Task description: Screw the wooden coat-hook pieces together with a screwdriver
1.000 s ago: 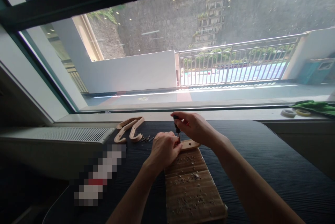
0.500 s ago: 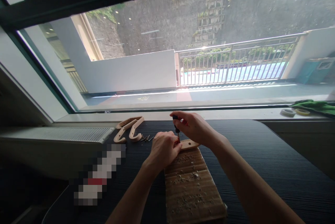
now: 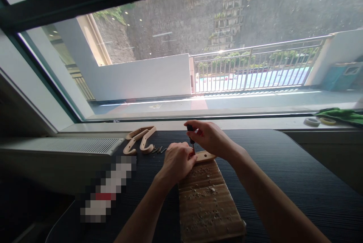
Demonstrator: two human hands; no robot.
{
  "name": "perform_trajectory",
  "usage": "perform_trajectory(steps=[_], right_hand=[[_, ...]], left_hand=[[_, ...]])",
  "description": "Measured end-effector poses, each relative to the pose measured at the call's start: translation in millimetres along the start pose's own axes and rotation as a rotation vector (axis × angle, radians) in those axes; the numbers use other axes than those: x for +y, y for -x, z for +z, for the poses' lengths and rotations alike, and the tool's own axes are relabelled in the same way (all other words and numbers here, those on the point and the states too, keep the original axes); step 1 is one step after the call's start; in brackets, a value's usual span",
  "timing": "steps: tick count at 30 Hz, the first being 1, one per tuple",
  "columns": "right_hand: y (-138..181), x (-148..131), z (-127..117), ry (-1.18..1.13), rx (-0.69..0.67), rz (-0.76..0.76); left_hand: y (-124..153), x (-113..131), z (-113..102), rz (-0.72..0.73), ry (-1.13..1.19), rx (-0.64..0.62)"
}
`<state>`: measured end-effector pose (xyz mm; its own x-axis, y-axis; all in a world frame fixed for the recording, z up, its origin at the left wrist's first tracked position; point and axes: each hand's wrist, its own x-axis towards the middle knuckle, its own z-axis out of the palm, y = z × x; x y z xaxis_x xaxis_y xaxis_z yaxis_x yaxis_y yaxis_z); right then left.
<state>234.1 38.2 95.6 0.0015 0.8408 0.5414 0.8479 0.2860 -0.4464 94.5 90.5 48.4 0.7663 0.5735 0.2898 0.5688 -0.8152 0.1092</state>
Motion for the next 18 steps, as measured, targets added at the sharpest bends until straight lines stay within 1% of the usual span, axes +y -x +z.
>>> perform_trajectory(steps=[11, 18], right_hand=[[-0.8, 1.6, 1.8, 0.082, 0.012, 0.031], [-0.1, -4.7, 0.4, 0.091, -0.013, -0.006]], left_hand=[[0.4, -1.8, 2.0, 0.015, -0.008, 0.005], [0.3, -1.7, 1.8, -0.009, -0.012, -0.010]])
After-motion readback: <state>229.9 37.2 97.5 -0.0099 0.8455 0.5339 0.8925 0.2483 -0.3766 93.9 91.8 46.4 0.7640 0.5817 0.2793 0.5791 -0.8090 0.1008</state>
